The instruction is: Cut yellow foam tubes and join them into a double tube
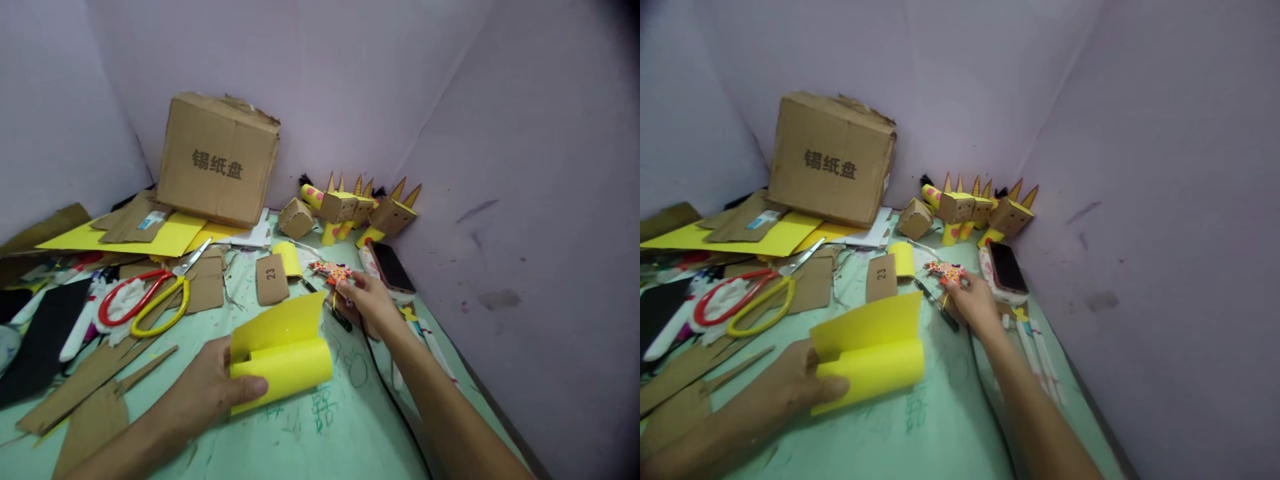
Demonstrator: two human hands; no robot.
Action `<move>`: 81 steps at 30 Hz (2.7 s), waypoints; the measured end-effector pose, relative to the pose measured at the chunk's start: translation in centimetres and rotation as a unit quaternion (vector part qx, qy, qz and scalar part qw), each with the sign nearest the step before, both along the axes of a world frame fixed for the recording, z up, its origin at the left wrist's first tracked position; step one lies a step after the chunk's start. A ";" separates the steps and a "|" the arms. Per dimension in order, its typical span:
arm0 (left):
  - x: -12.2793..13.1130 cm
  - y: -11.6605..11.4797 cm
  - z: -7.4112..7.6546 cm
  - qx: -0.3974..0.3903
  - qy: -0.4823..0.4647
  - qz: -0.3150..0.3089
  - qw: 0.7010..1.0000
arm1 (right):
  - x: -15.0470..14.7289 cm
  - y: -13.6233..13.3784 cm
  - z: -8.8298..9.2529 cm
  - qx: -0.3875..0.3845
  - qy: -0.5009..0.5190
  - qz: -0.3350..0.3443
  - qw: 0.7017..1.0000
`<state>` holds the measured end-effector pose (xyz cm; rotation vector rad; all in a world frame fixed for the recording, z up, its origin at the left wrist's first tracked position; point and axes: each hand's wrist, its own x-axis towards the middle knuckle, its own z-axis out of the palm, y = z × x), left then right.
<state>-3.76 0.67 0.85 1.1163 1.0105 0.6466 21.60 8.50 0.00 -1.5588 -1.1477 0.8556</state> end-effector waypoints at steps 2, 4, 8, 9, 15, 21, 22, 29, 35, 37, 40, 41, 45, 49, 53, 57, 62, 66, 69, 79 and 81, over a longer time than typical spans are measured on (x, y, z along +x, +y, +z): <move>-0.1 0.0 -0.1 0.001 0.000 -0.017 1.000 | 0.2 -2.6 0.7 0.041 -0.017 -0.021 0.999; 0.0 0.0 -0.2 -0.005 -0.012 -0.036 0.999 | 0.2 -5.6 0.7 0.061 0.034 0.108 0.992; 0.6 -0.1 -0.5 -0.013 -0.054 -0.061 0.997 | -0.7 -10.0 -1.2 -0.011 0.140 0.287 0.948; 0.8 -0.2 -0.6 -0.014 -0.059 -0.063 0.996 | -1.0 -10.5 -1.8 -0.018 0.159 0.288 0.944; 1.5 -0.5 -1.6 0.001 0.003 -0.059 0.998 | -2.1 -10.6 -2.6 -0.037 0.244 0.287 0.926; 1.2 -0.6 -2.4 0.098 0.055 -0.045 0.993 | -1.9 -10.6 -2.8 -0.066 0.197 0.250 0.946; 1.1 -0.6 -2.4 0.104 0.064 -0.045 0.991 | -1.9 -10.6 -2.8 -0.063 0.193 0.249 0.947; 1.2 -0.6 -1.9 0.107 0.114 -0.025 0.987 | -2.0 -10.4 -2.7 -0.030 0.171 0.205 0.963; 1.5 -0.4 -1.5 0.199 0.193 -0.001 0.961 | -2.1 -9.9 -2.7 -0.026 0.167 0.198 0.965; 1.4 -0.4 -1.7 0.224 0.216 -0.011 0.950 | -2.0 -9.7 -2.9 -0.018 0.166 0.200 0.965; 1.1 -0.3 -2.4 0.273 0.226 -0.002 0.935 | -2.0 -9.4 -3.5 -0.004 0.170 0.207 0.963; 1.0 -0.3 -2.6 0.287 0.224 0.007 0.931 | -1.9 -9.4 -3.7 0.004 0.177 0.210 0.962; 0.8 -0.3 -3.2 0.324 0.215 0.016 0.921 | -2.0 -9.2 -3.8 0.011 0.187 0.206 0.961; 0.8 -0.4 -3.1 0.363 0.209 0.030 0.907 | -2.0 -9.0 -3.5 0.026 0.168 0.213 0.962; 0.9 -0.4 -3.1 0.390 0.190 0.060 0.899 | -1.9 -8.9 -3.9 0.039 0.158 0.213 0.963; 1.0 -0.3 -3.3 0.421 0.160 0.063 0.891 | -1.7 -8.9 -4.2 0.060 0.119 0.218 0.967; 0.8 -0.1 -3.5 0.443 0.158 0.041 0.882 | -1.4 -8.9 -4.0 0.164 0.029 0.240 0.956; 0.5 0.0 -3.9 0.475 0.163 0.014 0.865 | -1.1 -9.0 -3.9 0.197 -0.051 0.241 0.949; 0.3 0.1 -4.1 0.512 0.185 -0.005 0.839 | -1.0 -9.1 -3.9 0.224 -0.113 0.237 0.939; -0.1 -0.3 -3.6 0.599 0.250 -0.059 0.758 | -0.7 -9.1 -3.7 0.261 -0.162 0.285 0.908; -0.2 -0.4 -3.8 0.593 0.258 -0.054 0.760 | -0.6 -9.2 -3.7 0.244 -0.162 0.291 0.911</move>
